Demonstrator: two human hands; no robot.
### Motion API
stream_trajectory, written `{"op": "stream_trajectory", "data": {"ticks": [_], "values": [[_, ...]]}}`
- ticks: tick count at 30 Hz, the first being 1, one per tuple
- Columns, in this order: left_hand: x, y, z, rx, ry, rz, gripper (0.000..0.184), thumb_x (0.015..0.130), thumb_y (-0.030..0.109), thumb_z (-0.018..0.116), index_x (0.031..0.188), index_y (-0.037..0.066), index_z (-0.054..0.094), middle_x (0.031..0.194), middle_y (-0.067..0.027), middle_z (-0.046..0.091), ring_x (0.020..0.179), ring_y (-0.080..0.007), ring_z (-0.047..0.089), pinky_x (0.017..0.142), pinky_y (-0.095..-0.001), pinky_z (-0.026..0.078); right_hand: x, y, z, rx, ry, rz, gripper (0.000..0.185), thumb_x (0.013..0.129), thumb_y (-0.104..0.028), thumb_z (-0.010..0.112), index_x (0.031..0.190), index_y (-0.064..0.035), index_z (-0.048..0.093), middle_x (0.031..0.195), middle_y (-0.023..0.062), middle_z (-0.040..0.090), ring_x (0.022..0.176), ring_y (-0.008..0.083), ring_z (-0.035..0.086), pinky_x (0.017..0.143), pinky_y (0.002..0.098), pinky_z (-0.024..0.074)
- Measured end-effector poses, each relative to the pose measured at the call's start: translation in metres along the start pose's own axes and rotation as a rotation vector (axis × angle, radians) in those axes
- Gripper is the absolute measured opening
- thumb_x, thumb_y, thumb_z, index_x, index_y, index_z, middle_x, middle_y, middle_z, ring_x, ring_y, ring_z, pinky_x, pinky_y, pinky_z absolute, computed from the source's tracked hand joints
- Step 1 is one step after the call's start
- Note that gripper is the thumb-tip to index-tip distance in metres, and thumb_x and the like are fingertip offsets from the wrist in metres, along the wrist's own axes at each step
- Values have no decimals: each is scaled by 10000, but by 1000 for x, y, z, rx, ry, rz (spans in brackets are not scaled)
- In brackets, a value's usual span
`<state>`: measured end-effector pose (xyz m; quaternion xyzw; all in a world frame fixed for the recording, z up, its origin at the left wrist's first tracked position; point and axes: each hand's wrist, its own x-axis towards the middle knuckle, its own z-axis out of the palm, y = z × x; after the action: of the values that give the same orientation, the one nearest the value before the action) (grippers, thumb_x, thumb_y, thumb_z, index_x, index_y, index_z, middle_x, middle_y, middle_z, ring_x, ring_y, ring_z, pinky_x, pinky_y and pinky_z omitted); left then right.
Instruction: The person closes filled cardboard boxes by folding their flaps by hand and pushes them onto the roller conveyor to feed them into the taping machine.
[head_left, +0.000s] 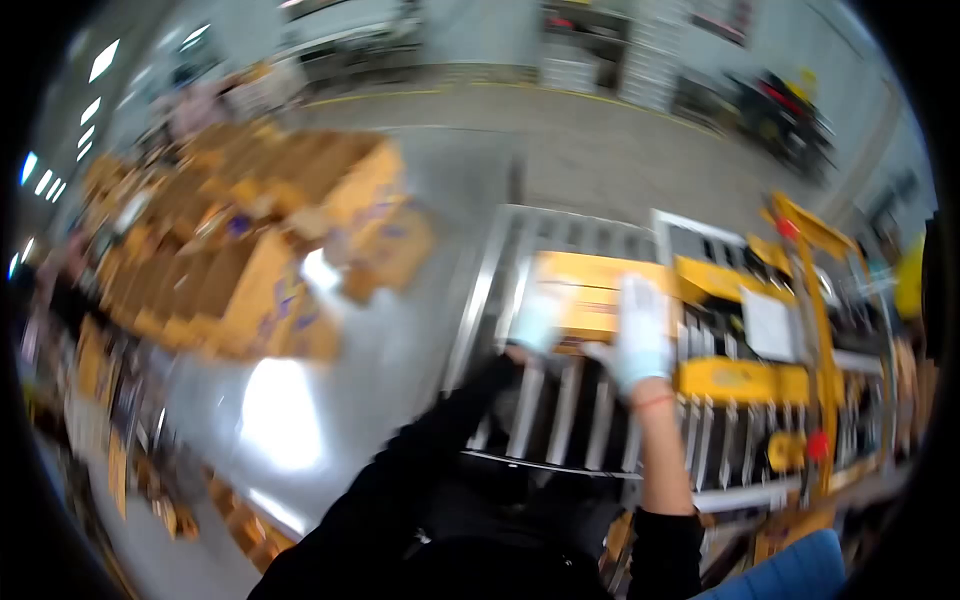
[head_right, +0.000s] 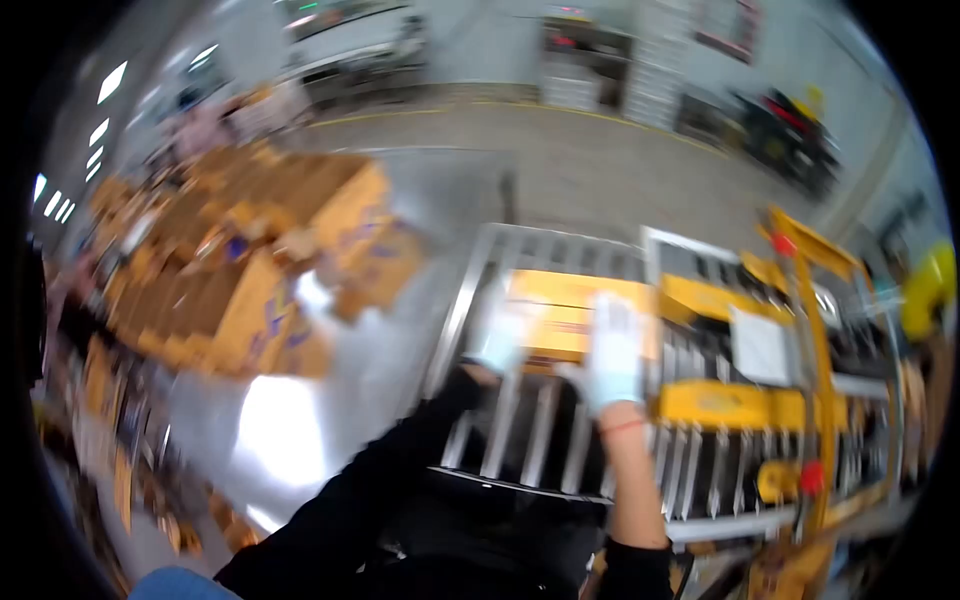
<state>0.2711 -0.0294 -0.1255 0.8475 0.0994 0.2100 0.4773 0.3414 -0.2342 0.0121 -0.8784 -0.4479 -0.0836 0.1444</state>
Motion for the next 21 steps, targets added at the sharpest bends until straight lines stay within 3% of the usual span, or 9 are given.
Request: {"op": "stream_trajectory", "data": {"ticks": [2, 5, 7, 12, 13, 14, 15, 17, 21], "values": [[8, 71, 53, -158, 164, -149, 380, 1022, 324, 582, 1246, 17, 607, 1053, -173, 663, 962, -263, 653, 846, -389, 536, 21, 15, 14, -283, -37, 24, 1080, 757, -460, 817, 1552, 32, 278, 1583, 195, 371, 1489, 366, 313, 1251, 478, 207], [-21, 90, 18, -457, -433, -367, 564, 1012, 440, 587, 1356, -6, 549, 1121, -157, 687, 1061, -323, 656, 961, -405, 505, 18, 35, 13, -263, 6, 96, 871, 886, -376, 689, 1553, 22, 294, 1587, 202, 364, 1508, 340, 293, 1263, 460, 178], [-62, 90, -46, -8, -16, 21, 542, 969, 395, 658, 1343, 15, 562, 1136, -211, 673, 1099, -318, 654, 976, -421, 507, 11, 47, 12, -239, 35, 106, 766, 912, -273, 642, 1545, 13, 319, 1579, 192, 380, 1504, 333, 301, 1265, 457, 174], [-141, 91, -322, 1191, 824, -121, 250, 829, 224, 723, 915, 17, 613, 771, -116, 638, 745, -305, 633, 680, -443, 520, -7, 82, 26, -198, 215, 66, 422, 860, -44, 593, 1278, -87, 626, 1422, 102, 557, 1439, 355, 385, 1230, 494, 239], [-167, 86, -359, 1203, 976, -477, 367, 832, 150, 691, 1180, 45, 640, 1144, -160, 645, 1124, -291, 590, 965, -437, 433, -10, 82, 23, -163, 212, -4, 354, 836, -13, 594, 1159, -116, 698, 1343, 79, 622, 1414, 363, 415, 1219, 508, 257], [-216, 29, -417, 1665, 845, -502, 412, 896, 304, 676, 1222, 56, 633, 1141, -147, 698, 1081, -287, 655, 1036, -454, 395, -14, 82, 25, -96, 323, -62, 274, 812, 14, 591, 1005, -125, 728, 1201, 53, 685, 1376, 324, 467, 1208, 528, 264], [-245, -10, -458, 1484, 504, -983, 482, 934, 474, 610, 1181, 65, 678, 1010, -162, 746, 958, -315, 712, 1012, -445, 432, -20, 76, 24, -71, 241, -55, 304, 821, 14, 596, 1071, -103, 723, 1198, 83, 689, 1307, 306, 543, 1170, 493, 348], [-241, 10, -449, 1241, 376, -841, 507, 948, 518, 548, 966, 57, 760, 965, -205, 737, 940, -400, 705, 848, -513, 541, -36, 55, 53, 537, 97, 36, 315, 844, 2, 598, 1126, -80, 714, 1196, 115, 689, 1233, 313, 604, 1108, 442, 434], [-184, 55, -351, 1115, 213, -468, 573, 995, 519, 488, 792, 17, 676, 832, -230, 705, 852, -417, 684, 791, -476, 544, -59, -82, 32, 624, -289, -311, 554, 850, -185, 721, 1374, -73, 583, 1270, 184, 659, 1210, 368, 605, 1067, 423, 469]]}}
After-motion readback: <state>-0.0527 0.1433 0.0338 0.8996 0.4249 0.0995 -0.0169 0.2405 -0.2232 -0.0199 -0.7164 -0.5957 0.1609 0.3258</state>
